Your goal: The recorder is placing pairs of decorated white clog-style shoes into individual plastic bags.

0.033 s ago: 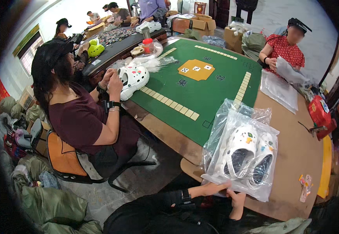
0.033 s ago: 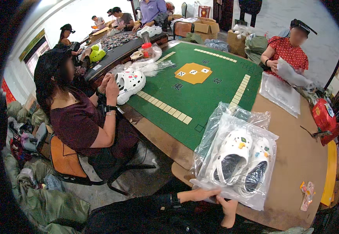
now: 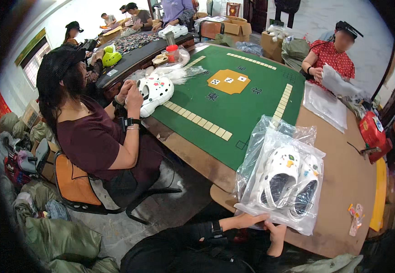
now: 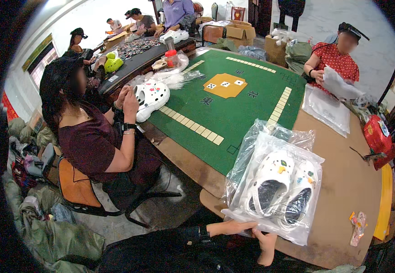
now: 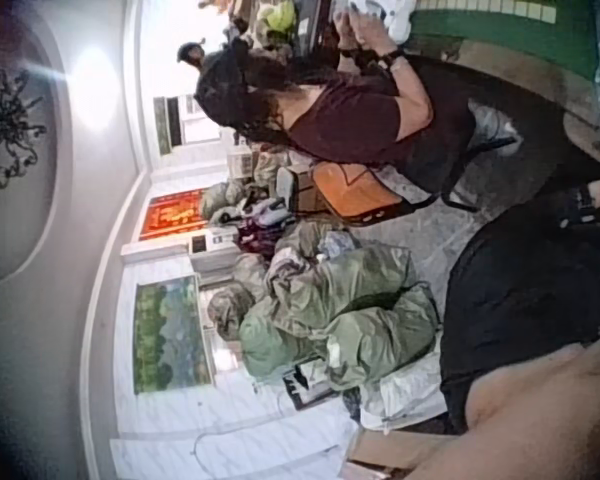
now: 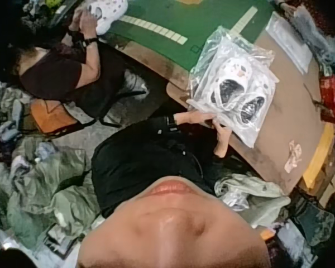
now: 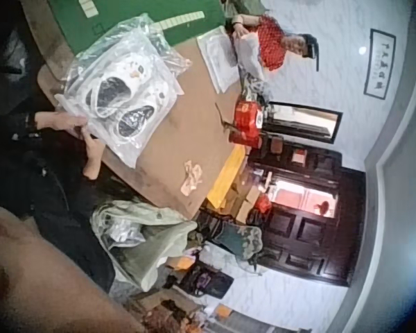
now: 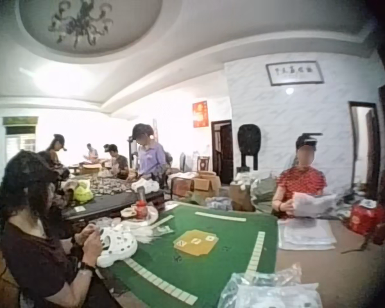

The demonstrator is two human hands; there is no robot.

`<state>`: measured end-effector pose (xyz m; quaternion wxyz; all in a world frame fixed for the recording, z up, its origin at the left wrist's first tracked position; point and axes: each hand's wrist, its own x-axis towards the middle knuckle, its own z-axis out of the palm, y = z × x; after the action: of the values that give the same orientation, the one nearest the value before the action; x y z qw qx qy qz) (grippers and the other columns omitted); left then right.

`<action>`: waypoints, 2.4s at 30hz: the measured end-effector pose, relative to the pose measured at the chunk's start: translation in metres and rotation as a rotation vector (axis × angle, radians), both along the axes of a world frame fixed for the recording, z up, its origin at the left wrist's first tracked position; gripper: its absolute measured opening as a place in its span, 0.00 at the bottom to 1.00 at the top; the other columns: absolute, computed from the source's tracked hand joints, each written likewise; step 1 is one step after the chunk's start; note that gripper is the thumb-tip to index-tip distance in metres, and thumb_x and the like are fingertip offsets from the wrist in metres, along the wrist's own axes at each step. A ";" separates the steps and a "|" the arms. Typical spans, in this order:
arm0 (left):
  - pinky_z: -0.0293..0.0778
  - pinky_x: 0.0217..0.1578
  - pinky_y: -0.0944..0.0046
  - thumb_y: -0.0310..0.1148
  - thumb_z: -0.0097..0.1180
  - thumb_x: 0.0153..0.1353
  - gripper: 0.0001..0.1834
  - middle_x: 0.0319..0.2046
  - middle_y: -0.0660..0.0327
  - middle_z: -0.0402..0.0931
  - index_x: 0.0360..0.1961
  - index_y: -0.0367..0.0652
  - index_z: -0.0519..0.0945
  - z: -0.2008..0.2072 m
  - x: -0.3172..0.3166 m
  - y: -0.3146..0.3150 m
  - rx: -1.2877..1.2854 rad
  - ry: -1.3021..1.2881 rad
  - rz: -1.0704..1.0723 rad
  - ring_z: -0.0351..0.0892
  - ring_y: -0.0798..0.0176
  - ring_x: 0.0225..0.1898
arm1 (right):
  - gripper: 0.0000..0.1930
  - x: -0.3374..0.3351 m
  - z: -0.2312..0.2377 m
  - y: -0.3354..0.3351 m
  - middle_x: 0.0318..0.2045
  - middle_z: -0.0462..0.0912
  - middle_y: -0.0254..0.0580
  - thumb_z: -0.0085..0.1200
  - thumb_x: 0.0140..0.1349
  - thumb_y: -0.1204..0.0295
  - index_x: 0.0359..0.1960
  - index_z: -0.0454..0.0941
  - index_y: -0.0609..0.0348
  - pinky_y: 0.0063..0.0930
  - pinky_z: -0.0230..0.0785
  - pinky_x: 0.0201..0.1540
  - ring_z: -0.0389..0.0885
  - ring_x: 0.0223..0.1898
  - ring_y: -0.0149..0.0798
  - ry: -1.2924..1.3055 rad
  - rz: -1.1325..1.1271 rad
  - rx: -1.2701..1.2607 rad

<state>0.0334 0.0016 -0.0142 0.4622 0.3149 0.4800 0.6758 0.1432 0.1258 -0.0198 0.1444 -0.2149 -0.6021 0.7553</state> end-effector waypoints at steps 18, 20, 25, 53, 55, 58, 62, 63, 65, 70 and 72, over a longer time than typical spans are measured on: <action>0.67 0.39 0.69 0.41 0.45 0.62 0.17 0.34 0.62 0.74 0.40 0.36 0.74 -0.007 -0.003 0.000 -0.021 -0.054 -0.098 0.70 0.71 0.36 | 0.14 0.004 -0.003 0.002 0.22 0.74 0.40 0.58 0.43 0.77 0.33 0.70 0.66 0.21 0.64 0.18 0.71 0.18 0.32 0.050 -0.012 -0.028; 0.68 0.36 0.69 0.38 0.44 0.63 0.15 0.30 0.62 0.74 0.36 0.35 0.74 -0.003 0.000 0.003 0.025 -0.070 -0.048 0.72 0.70 0.33 | 0.14 0.004 -0.007 0.004 0.21 0.74 0.40 0.58 0.43 0.77 0.33 0.71 0.66 0.21 0.63 0.18 0.71 0.18 0.32 0.065 -0.003 -0.015; 0.69 0.33 0.70 0.36 0.43 0.64 0.14 0.26 0.62 0.74 0.32 0.35 0.75 0.007 0.000 0.001 0.025 -0.152 0.027 0.73 0.69 0.29 | 0.13 0.004 -0.019 0.004 0.21 0.74 0.40 0.57 0.44 0.78 0.32 0.71 0.65 0.21 0.63 0.18 0.71 0.18 0.31 0.049 -0.052 0.075; 0.70 0.32 0.70 0.34 0.45 0.62 0.11 0.29 0.63 0.73 0.36 0.35 0.73 0.009 0.000 -0.002 0.003 0.000 0.055 0.72 0.70 0.28 | 0.13 -0.002 -0.002 -0.004 0.23 0.74 0.39 0.58 0.43 0.79 0.33 0.71 0.65 0.19 0.62 0.18 0.71 0.18 0.30 0.072 -0.119 -0.007; 0.70 0.32 0.70 0.34 0.45 0.62 0.11 0.29 0.62 0.73 0.36 0.35 0.73 0.013 0.000 -0.003 -0.007 -0.012 0.049 0.72 0.70 0.28 | 0.13 -0.002 -0.003 -0.004 0.24 0.75 0.39 0.57 0.44 0.79 0.33 0.71 0.65 0.19 0.62 0.18 0.71 0.18 0.30 0.076 -0.147 0.046; 0.71 0.32 0.70 0.34 0.45 0.62 0.12 0.29 0.62 0.73 0.37 0.35 0.73 0.015 -0.001 -0.004 -0.012 -0.001 0.042 0.73 0.70 0.29 | 0.13 -0.004 0.011 -0.011 0.24 0.75 0.40 0.57 0.44 0.79 0.34 0.71 0.65 0.19 0.62 0.18 0.70 0.19 0.30 0.086 -0.155 0.028; 0.71 0.32 0.70 0.34 0.45 0.63 0.12 0.29 0.62 0.73 0.37 0.35 0.73 0.015 -0.001 -0.004 -0.020 -0.010 0.024 0.73 0.69 0.29 | 0.13 0.000 0.000 -0.005 0.24 0.75 0.39 0.57 0.44 0.78 0.34 0.71 0.65 0.19 0.62 0.18 0.70 0.19 0.30 0.058 -0.085 0.009; 0.71 0.32 0.70 0.34 0.45 0.63 0.12 0.29 0.62 0.73 0.37 0.35 0.73 0.016 -0.001 -0.004 -0.019 -0.012 0.021 0.73 0.69 0.29 | 0.13 0.000 -0.001 -0.004 0.24 0.75 0.39 0.57 0.44 0.78 0.34 0.71 0.65 0.19 0.62 0.18 0.70 0.19 0.30 0.059 -0.096 0.007; 0.70 0.32 0.70 0.35 0.44 0.63 0.12 0.29 0.62 0.74 0.37 0.35 0.73 0.015 -0.001 -0.002 -0.007 -0.003 0.014 0.73 0.69 0.29 | 0.13 0.000 0.000 -0.004 0.24 0.75 0.39 0.57 0.44 0.78 0.34 0.71 0.65 0.19 0.62 0.18 0.70 0.18 0.30 0.061 -0.110 0.006; 0.70 0.34 0.71 0.36 0.43 0.63 0.13 0.28 0.63 0.74 0.37 0.35 0.73 0.011 -0.001 -0.002 -0.039 0.002 -0.007 0.73 0.70 0.29 | 0.13 -0.002 0.004 -0.008 0.23 0.74 0.40 0.57 0.45 0.78 0.34 0.70 0.66 0.20 0.62 0.18 0.71 0.18 0.30 0.061 -0.151 -0.015; 0.69 0.34 0.71 0.36 0.43 0.63 0.13 0.28 0.63 0.74 0.36 0.35 0.73 0.013 0.000 -0.002 -0.042 -0.032 -0.002 0.72 0.70 0.29 | 0.13 -0.001 0.002 -0.006 0.24 0.74 0.40 0.57 0.45 0.78 0.34 0.70 0.66 0.20 0.62 0.18 0.71 0.18 0.30 0.058 -0.138 -0.013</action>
<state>0.0330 -0.0009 -0.0011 0.4771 0.2946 0.4862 0.6702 0.1424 0.1198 -0.0182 0.2121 -0.2351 -0.5764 0.7534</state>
